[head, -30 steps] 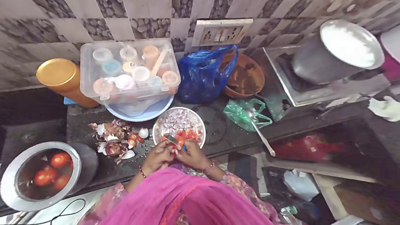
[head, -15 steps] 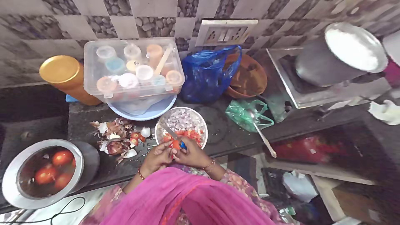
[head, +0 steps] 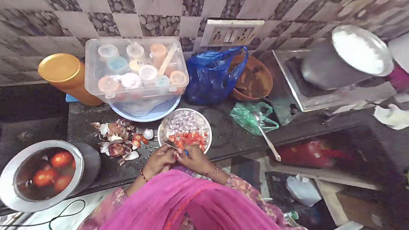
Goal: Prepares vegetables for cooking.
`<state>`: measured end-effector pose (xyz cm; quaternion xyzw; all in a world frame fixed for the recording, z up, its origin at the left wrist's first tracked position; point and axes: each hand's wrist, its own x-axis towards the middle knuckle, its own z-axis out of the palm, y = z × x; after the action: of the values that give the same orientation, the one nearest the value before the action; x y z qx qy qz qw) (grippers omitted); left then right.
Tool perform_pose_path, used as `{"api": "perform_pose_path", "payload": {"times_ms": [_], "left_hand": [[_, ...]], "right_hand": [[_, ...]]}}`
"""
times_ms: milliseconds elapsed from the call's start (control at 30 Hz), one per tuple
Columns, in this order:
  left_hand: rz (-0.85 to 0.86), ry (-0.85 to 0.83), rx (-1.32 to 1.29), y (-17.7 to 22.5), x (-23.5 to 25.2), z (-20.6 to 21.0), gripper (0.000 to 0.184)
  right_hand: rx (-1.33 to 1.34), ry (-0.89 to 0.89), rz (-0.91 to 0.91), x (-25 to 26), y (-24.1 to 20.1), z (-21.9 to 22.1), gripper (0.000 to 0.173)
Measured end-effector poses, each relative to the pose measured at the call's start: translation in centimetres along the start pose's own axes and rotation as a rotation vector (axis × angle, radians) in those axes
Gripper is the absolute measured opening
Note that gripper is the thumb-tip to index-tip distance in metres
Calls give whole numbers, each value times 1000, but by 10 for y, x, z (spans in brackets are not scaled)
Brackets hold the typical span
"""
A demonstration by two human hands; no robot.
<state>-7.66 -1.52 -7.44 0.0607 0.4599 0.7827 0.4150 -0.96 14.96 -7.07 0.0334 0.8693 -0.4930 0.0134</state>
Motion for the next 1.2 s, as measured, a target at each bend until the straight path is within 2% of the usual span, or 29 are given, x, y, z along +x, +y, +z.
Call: {"api": "perform_pose_path", "payload": {"times_ms": [200, 367, 633, 767, 867, 967, 1100, 1200], "left_hand": [[11, -22, 71, 4, -4, -4, 33], [71, -76, 33, -2, -5, -9, 33], [7, -81, -31, -5, -2, -11, 30], [27, -115, -38, -9, 0, -13, 26], [27, -81, -4, -8, -2, -13, 26], [41, -23, 76, -7, -6, -9, 24], [62, -80, 31, -12, 0, -14, 16], [128, -18, 43, -12, 2, -17, 19]], "right_hand": [[38, 25, 95, 3, 6, -7, 46], [25, -37, 62, 4, 8, -6, 53], [10, -41, -27, 4, 5, 0, 38], [-5, -30, 12, 3, 1, 1, 41], [-31, -55, 57, 3, -5, 2, 44], [-40, -61, 65, 2, -13, 1, 38], [-32, -104, 67, 3, -12, -1, 41], [-59, -132, 81, 7, -9, -4, 43]]}}
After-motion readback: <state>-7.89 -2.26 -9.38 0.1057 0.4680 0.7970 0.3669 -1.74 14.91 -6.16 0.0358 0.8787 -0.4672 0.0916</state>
